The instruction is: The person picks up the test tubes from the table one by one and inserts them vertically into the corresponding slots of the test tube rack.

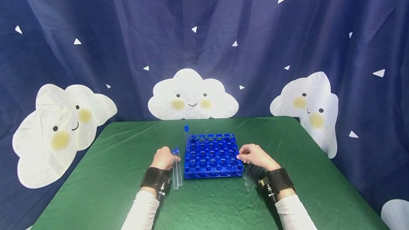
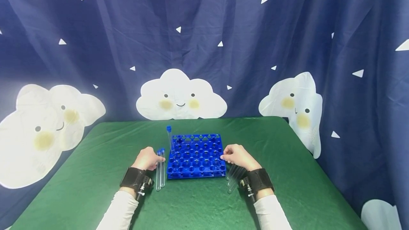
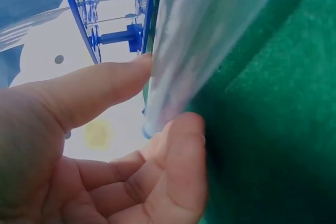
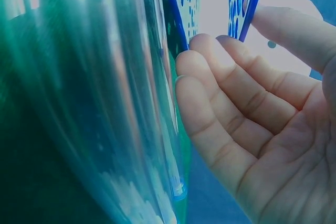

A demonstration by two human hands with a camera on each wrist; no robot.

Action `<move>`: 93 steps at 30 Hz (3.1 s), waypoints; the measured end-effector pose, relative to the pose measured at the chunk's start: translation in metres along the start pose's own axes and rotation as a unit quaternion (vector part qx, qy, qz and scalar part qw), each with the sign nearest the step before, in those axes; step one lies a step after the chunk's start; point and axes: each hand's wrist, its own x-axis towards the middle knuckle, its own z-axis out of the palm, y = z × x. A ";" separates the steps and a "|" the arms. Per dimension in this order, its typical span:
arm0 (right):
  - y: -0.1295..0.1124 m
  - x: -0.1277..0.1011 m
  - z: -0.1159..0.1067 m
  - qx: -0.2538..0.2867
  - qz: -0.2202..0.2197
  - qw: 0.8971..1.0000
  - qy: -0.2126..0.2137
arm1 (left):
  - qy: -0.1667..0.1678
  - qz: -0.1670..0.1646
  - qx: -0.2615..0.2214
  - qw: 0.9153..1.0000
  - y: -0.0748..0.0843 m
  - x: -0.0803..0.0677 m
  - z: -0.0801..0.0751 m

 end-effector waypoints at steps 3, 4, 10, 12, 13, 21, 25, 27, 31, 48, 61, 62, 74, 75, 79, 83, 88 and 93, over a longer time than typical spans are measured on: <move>-0.001 -0.001 0.000 0.001 0.001 1.000 0.001 | -0.005 -0.001 -0.006 1.000 -0.001 0.001 0.001; -0.001 -0.001 0.001 0.002 0.003 1.000 0.001 | -0.006 0.000 -0.007 1.000 -0.001 0.001 0.001; 0.001 0.000 0.001 0.000 0.003 1.000 -0.001 | -0.003 0.006 -0.037 0.999 -0.003 0.001 0.000; 0.001 0.000 0.000 -0.001 0.000 1.000 -0.001 | 0.002 0.014 -0.059 0.998 -0.003 0.000 0.000; 0.000 -0.001 0.000 -0.001 -0.003 1.000 -0.001 | 0.005 0.017 -0.070 0.997 -0.003 0.000 -0.001; -0.003 -0.004 -0.002 0.005 -0.023 1.000 0.000 | 0.039 0.055 -0.143 0.987 0.005 -0.005 -0.009; -0.003 -0.003 -0.001 0.010 -0.005 1.000 0.000 | 0.059 0.080 -0.160 0.982 0.011 -0.010 -0.014; -0.003 -0.002 0.000 0.008 0.001 1.000 0.000 | 0.073 0.091 -0.164 0.980 0.014 -0.012 -0.017; -0.002 -0.002 0.000 0.005 0.007 1.000 0.001 | 0.101 0.112 -0.166 0.975 0.023 -0.019 -0.025; -0.002 -0.001 -0.002 -0.001 0.004 1.000 -0.004 | 0.257 0.231 -0.212 0.914 0.069 -0.050 -0.039; -0.002 -0.001 -0.002 0.006 0.002 1.000 -0.007 | 0.296 0.277 -0.233 0.884 0.096 -0.053 -0.018; -0.002 -0.001 -0.002 0.007 0.002 1.000 -0.007 | 0.296 0.277 -0.229 0.885 0.096 -0.052 -0.016; -0.002 -0.001 -0.001 0.005 0.006 1.000 -0.007 | 0.293 0.277 -0.202 0.893 0.092 -0.044 0.007; -0.002 -0.001 -0.002 0.006 0.006 1.000 -0.006 | 0.292 0.277 -0.201 0.893 0.092 -0.044 0.008; -0.001 -0.001 -0.001 0.007 0.004 1.000 -0.008 | 0.287 0.275 -0.192 0.898 0.092 -0.042 0.011; 0.000 -0.001 -0.001 0.007 0.005 1.000 -0.008 | 0.276 0.266 -0.173 0.907 0.092 -0.041 0.014; -0.001 0.000 -0.001 0.005 0.006 1.000 -0.008 | 0.275 0.257 -0.152 0.914 0.090 -0.039 0.018; 0.000 0.000 -0.001 0.005 0.006 1.000 -0.008 | 0.284 0.254 -0.121 0.917 0.088 -0.036 0.022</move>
